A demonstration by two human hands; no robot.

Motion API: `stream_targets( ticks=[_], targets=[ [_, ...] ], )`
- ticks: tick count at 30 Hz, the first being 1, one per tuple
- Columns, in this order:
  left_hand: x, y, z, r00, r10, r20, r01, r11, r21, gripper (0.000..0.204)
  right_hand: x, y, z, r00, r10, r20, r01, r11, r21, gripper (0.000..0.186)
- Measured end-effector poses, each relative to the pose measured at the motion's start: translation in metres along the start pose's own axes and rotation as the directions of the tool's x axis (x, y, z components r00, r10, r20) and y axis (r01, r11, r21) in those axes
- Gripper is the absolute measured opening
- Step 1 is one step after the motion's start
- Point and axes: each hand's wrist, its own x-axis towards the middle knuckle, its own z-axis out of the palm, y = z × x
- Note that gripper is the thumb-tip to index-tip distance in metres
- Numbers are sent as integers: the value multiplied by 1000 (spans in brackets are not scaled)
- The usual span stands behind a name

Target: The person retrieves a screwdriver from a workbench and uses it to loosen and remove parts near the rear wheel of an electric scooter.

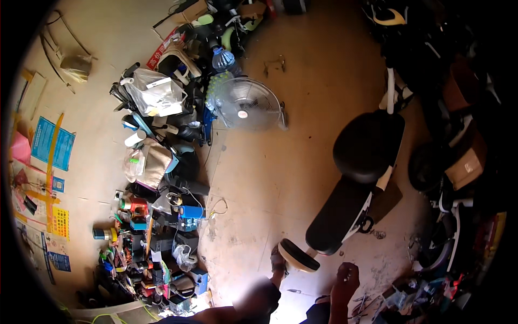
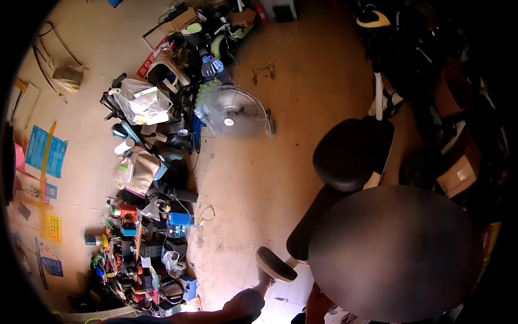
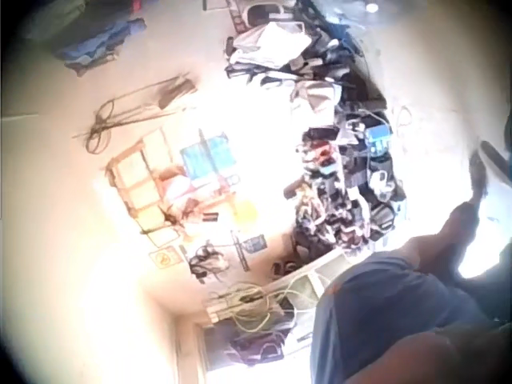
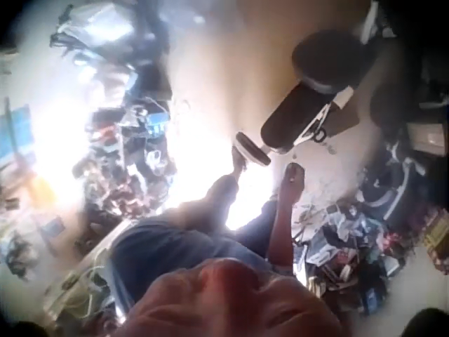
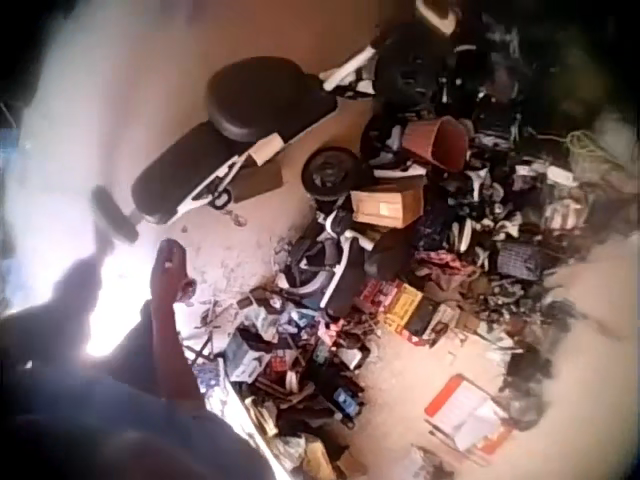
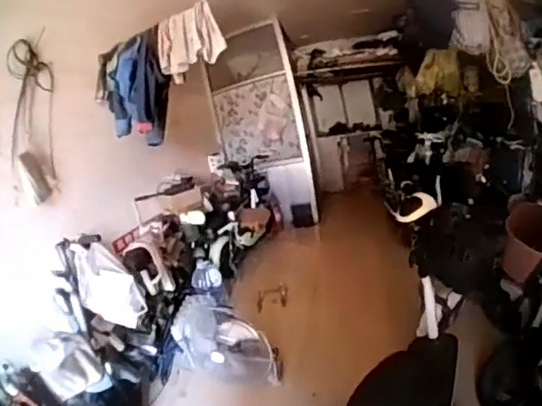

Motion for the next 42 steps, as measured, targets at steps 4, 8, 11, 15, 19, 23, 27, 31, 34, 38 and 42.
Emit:
stream_targets(
  ticks=[4,8,11,15,19,23,27,31,34,38,42],
  targets=[
    [25,-35,-14,998,-26,59,30,998,-63,70,44,-87,17,979,10,202,-67,959,275,19],
    [53,-63,-78,973,-230,-4,223,949,-222,75,89,-151,42,926,3,378,-138,933,331,24],
    [74,-85,-156,944,-300,-136,259,931,-258,77,124,-162,84,878,-175,445,41,954,296,36],
    [138,-118,-247,900,-344,-267,257,915,-311,80,183,-227,129,787,-251,564,144,963,228,50],
    [245,-124,-361,884,-319,-341,205,921,-330,76,230,-249,213,797,-283,534,220,959,180,61],
    [395,-149,-491,820,-245,-518,55,933,-354,72,281,-287,326,825,-255,505,242,966,93,68],
    [563,-175,-630,716,-178,-676,-92,935,-344,68,343,-320,456,821,-223,525,242,970,33,80],
    [691,-215,-765,514,-92,-853,-266,928,-261,56,422,-387,594,823,-262,504,289,957,27,83],
    [763,-221,-826,551,-103,-828,-381,852,-359,64,485,-413,671,829,-297,474,351,936,-27,88],
    [807,-218,-851,728,-84,-680,-410,742,-530,85,526,-424,740,825,-245,510,304,952,-34,93],
    [802,-226,-844,746,-67,-663,-319,838,-443,87,516,-422,763,836,-173,521,309,933,-186,100]
  ],
)
